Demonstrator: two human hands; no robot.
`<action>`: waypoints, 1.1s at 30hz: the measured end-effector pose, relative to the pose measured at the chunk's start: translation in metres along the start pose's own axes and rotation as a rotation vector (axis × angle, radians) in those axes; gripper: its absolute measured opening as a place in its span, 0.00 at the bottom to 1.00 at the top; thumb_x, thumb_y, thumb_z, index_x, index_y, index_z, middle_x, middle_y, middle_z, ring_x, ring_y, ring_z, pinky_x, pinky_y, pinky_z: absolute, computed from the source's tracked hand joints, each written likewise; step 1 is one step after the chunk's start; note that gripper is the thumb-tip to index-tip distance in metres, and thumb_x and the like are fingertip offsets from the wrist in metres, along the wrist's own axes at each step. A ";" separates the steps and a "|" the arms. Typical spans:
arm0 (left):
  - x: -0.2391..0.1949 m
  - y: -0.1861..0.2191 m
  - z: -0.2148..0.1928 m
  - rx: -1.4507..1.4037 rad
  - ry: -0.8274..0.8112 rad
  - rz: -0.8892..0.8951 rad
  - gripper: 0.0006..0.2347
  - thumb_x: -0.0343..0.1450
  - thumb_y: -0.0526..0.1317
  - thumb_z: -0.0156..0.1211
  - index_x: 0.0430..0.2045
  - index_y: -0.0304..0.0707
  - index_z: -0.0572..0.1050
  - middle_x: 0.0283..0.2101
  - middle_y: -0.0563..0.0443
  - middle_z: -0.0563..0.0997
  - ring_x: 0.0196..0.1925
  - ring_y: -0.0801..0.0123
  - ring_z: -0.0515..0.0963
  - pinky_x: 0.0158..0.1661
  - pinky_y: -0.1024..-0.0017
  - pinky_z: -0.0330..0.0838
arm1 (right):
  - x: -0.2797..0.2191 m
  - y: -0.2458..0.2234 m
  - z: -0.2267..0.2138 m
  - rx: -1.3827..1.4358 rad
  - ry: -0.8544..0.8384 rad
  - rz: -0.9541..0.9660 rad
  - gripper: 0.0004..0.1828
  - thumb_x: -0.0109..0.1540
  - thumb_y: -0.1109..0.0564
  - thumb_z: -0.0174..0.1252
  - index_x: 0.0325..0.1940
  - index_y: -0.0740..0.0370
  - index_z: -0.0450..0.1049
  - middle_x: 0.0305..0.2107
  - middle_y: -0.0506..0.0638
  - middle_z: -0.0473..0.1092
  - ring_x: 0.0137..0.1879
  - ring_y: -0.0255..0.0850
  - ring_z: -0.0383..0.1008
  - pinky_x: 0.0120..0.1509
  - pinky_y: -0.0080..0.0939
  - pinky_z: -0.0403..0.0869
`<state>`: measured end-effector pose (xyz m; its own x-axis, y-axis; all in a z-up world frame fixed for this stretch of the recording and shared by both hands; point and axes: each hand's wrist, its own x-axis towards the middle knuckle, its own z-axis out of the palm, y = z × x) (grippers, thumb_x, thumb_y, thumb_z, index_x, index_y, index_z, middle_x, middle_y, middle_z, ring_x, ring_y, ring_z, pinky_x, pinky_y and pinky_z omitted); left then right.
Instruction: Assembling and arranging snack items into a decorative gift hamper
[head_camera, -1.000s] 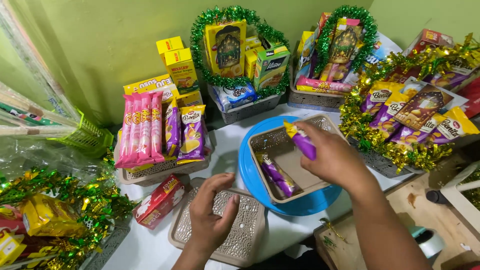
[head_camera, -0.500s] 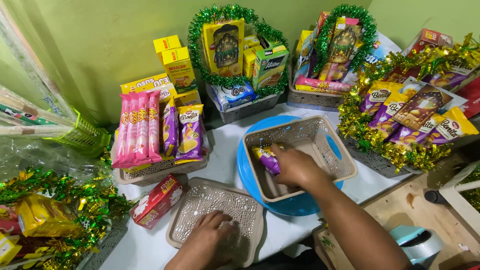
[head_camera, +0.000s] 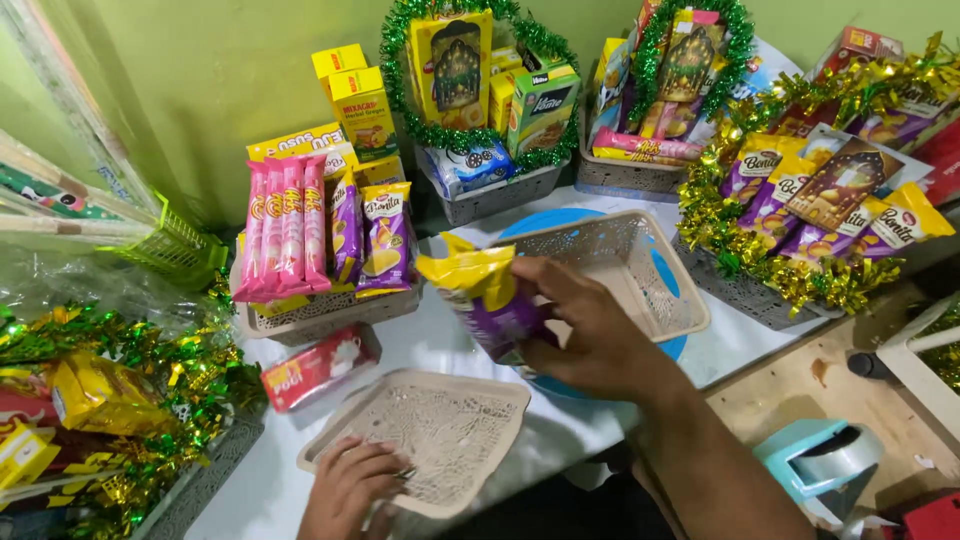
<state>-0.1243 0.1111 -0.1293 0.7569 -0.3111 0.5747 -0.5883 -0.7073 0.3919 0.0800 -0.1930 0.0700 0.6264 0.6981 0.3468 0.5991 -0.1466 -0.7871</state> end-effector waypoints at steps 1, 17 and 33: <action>-0.019 -0.018 -0.005 0.030 0.017 -0.009 0.13 0.73 0.56 0.51 0.30 0.57 0.80 0.41 0.66 0.86 0.48 0.68 0.84 0.51 0.57 0.66 | 0.005 -0.007 0.015 -0.068 0.013 -0.039 0.37 0.58 0.66 0.61 0.70 0.56 0.59 0.56 0.57 0.70 0.56 0.46 0.75 0.54 0.41 0.75; -0.001 0.050 -0.084 -0.380 0.845 -0.730 0.21 0.80 0.52 0.49 0.49 0.25 0.71 0.48 0.43 0.75 0.47 0.70 0.73 0.49 0.81 0.64 | -0.025 0.108 0.208 -0.419 -0.269 0.047 0.27 0.71 0.42 0.40 0.76 0.36 0.59 0.70 0.68 0.56 0.77 0.65 0.50 0.79 0.65 0.46; 0.251 0.110 0.023 0.238 0.096 0.367 0.13 0.76 0.35 0.58 0.55 0.42 0.77 0.36 0.49 0.72 0.34 0.55 0.74 0.32 0.61 0.67 | -0.187 0.013 0.015 -0.387 0.193 0.288 0.15 0.60 0.51 0.67 0.50 0.51 0.82 0.36 0.46 0.79 0.40 0.38 0.84 0.45 0.37 0.80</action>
<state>0.0073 -0.0595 0.0416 0.4736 -0.5163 0.7135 -0.7229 -0.6907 -0.0199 -0.0367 -0.3149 -0.0124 0.8518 0.4544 0.2606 0.5065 -0.5879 -0.6308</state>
